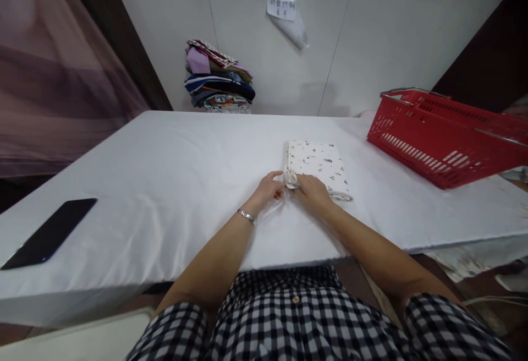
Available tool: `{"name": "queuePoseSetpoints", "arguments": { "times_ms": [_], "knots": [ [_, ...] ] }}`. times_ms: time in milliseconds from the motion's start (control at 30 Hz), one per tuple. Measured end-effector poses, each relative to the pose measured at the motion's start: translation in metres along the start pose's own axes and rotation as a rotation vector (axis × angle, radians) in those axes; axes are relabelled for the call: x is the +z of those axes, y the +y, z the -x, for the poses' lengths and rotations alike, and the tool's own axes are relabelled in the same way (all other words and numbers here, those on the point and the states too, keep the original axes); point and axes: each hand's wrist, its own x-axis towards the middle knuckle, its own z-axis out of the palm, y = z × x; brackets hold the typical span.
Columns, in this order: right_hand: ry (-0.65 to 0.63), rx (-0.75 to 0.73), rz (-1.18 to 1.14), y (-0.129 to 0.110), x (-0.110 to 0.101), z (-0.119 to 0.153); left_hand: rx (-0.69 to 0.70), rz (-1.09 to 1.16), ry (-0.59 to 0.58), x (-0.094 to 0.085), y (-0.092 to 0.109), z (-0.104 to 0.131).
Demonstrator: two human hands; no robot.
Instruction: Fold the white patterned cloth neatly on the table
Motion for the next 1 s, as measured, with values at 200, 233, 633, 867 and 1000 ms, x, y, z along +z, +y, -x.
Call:
{"name": "queuePoseSetpoints", "arguments": {
  "times_ms": [200,233,633,867,1000],
  "knots": [
    [-0.031,0.017,0.018,0.004,-0.009,-0.005,0.09,-0.726,0.204,0.007,-0.009,0.001],
    [-0.031,0.014,0.017,0.004,-0.01,-0.005,0.098,-0.808,0.186,0.011,-0.011,0.002],
    [-0.055,-0.059,0.088,0.007,-0.011,-0.006,-0.001,-0.389,0.125,0.02,-0.015,-0.003],
    [-0.057,-0.008,0.119,-0.002,-0.006,-0.005,-0.137,0.372,0.08,0.025,-0.012,-0.005],
    [-0.097,0.026,0.15,-0.009,-0.002,-0.005,-0.141,0.528,-0.022,0.015,-0.006,-0.003]
  ]
}}
